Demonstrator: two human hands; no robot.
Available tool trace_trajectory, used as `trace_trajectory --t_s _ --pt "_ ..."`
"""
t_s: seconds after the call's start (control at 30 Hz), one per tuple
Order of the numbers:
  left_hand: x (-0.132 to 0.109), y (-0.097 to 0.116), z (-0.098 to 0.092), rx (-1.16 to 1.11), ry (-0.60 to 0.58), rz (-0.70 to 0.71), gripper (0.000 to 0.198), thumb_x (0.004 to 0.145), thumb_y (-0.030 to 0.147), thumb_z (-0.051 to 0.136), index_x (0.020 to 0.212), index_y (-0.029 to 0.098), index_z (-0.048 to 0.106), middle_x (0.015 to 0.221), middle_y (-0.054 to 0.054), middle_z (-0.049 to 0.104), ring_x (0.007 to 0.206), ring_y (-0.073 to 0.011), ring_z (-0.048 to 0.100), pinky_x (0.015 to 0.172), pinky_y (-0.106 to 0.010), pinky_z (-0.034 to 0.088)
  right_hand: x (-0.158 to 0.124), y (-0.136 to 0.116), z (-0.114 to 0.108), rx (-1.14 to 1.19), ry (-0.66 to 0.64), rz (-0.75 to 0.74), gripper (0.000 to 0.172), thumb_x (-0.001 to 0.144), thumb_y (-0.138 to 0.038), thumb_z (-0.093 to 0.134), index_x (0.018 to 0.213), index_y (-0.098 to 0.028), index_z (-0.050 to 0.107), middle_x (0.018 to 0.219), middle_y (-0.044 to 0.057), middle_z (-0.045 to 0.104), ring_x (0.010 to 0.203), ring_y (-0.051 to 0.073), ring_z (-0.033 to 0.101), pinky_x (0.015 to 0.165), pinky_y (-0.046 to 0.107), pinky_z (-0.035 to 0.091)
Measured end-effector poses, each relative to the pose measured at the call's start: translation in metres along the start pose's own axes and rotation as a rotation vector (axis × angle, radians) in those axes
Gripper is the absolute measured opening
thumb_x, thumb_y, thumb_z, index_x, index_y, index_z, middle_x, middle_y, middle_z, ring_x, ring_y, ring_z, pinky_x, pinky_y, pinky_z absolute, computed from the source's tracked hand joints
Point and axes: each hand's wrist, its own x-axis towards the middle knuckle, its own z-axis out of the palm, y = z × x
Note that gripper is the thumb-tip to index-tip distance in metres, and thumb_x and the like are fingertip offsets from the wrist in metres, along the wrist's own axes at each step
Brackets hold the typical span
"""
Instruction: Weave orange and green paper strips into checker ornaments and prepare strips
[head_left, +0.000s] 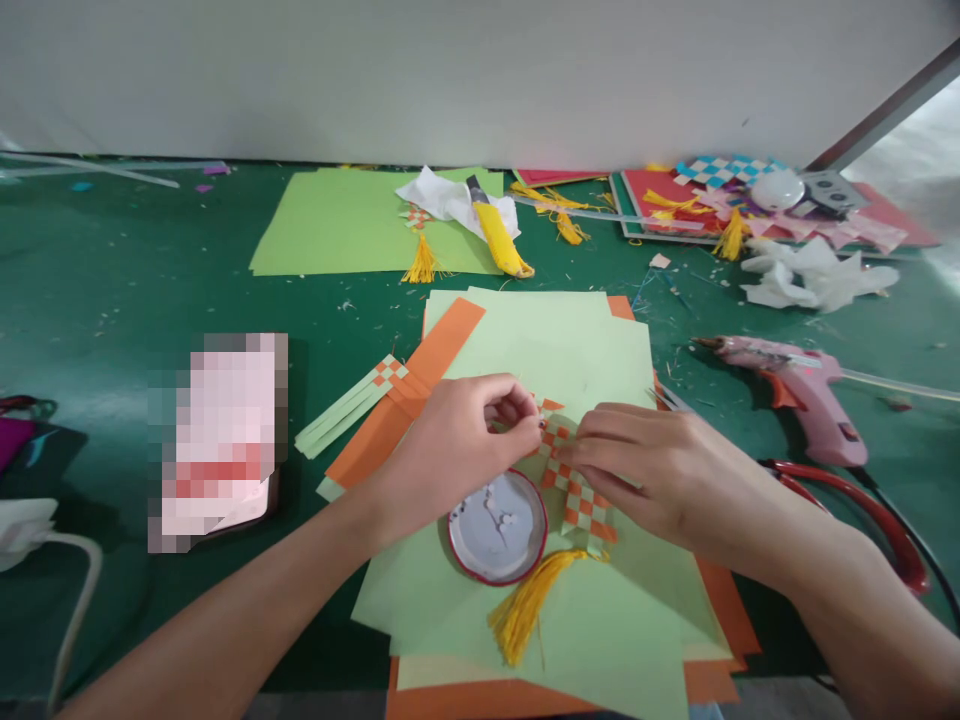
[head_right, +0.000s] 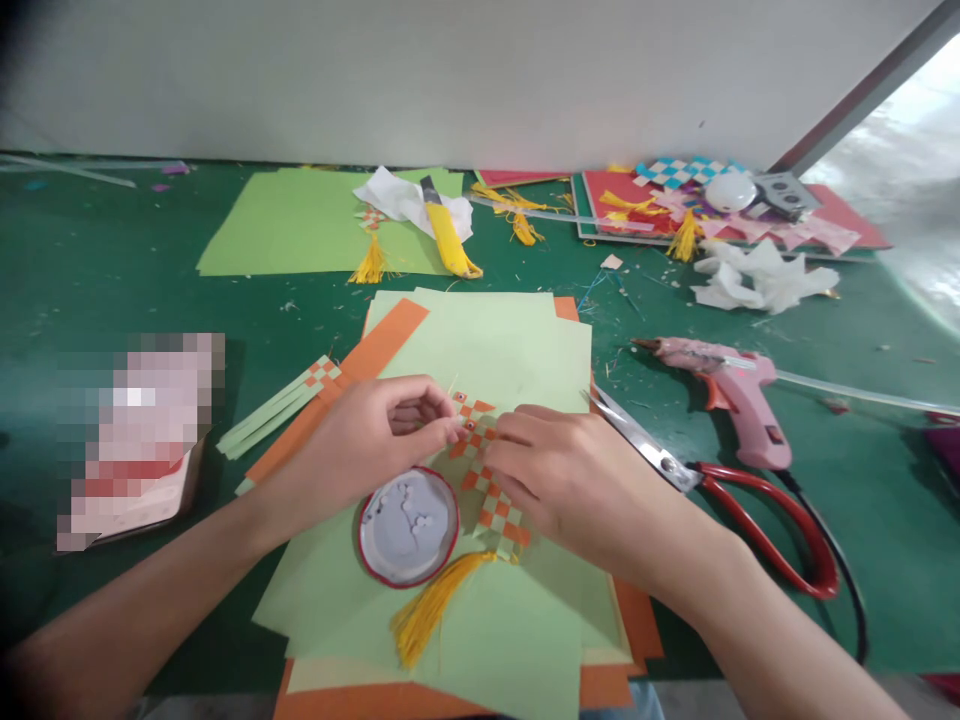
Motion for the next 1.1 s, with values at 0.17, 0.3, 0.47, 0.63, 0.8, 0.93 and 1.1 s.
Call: trace_trajectory --t_s 0.17,0.3,0.47,0.63,0.8,0.93,1.1 --pt "0.0 0.004 -0.003 -0.043 0.021 -0.002 0.007 0.083 0.023 0.056 0.079 0.02 0.06 0.077 0.002 0.067 0.071 -0.0119 0.062 0.062 -0.021 0.048 0.0 0.0 0.002 -0.049 0.028 -0.044 0.024 0.091 -0.013 0.045 0.081 -0.018 0.066 0.07 0.003 0.061 0.066 0.015 0.055 0.057 0.028 0.037" --pt "0.001 0.011 -0.012 -0.129 0.16 0.047 0.008 0.086 0.024 0.054 0.081 0.018 0.058 0.076 -0.001 0.07 0.067 -0.0111 0.064 0.055 -0.019 0.046 -0.003 -0.002 -0.003 0.019 0.201 0.038 0.018 0.091 -0.014 0.047 0.089 -0.019 0.064 0.075 0.002 0.065 0.066 0.012 0.057 0.059 0.025 0.04" --pt "0.003 0.005 -0.02 0.031 0.279 0.151 0.009 0.086 0.024 0.054 0.083 0.017 0.059 0.076 -0.001 0.069 0.07 -0.012 0.064 0.062 -0.021 0.048 -0.003 -0.003 0.0 0.009 0.386 0.14 0.011 0.09 -0.015 0.05 0.093 -0.021 0.058 0.077 -0.001 0.066 0.062 0.009 0.057 0.054 0.022 0.039" --pt "0.006 -0.006 -0.021 0.461 0.235 0.288 0.007 0.08 0.02 0.054 0.083 0.019 0.06 0.078 0.003 0.067 0.062 -0.01 0.057 0.058 -0.023 0.041 -0.001 -0.008 -0.002 0.105 0.325 0.18 0.014 0.094 -0.018 0.042 0.092 -0.021 0.055 0.064 -0.005 0.057 0.05 0.007 0.047 0.05 0.021 0.036" --pt "0.007 -0.006 -0.022 0.673 0.259 0.358 0.013 0.081 0.017 0.046 0.078 0.018 0.058 0.078 0.0 0.065 0.071 -0.0138 0.056 0.059 -0.026 0.037 0.006 -0.027 -0.006 0.162 0.276 0.105 0.016 0.092 -0.013 0.043 0.095 -0.02 0.057 0.077 -0.001 0.062 0.061 0.008 0.052 0.057 0.021 0.039" --pt "0.006 -0.006 -0.02 0.74 0.305 0.3 0.023 0.086 0.033 0.049 0.071 0.018 0.056 0.063 0.002 0.06 0.06 -0.0131 0.053 0.052 -0.026 0.031 0.013 -0.041 0.003 0.111 0.133 0.002 0.018 0.094 -0.019 0.043 0.092 -0.018 0.061 0.08 0.004 0.063 0.072 0.014 0.056 0.063 0.026 0.042" --pt "0.007 -0.01 -0.018 0.786 0.338 0.324 0.006 0.083 0.016 0.05 0.081 0.019 0.055 0.076 0.002 0.065 0.065 -0.0117 0.057 0.051 -0.024 0.03 0.02 -0.048 0.013 -0.052 0.045 -0.042 0.024 0.093 -0.014 0.041 0.085 -0.017 0.063 0.08 0.007 0.061 0.078 0.017 0.056 0.066 0.028 0.045"
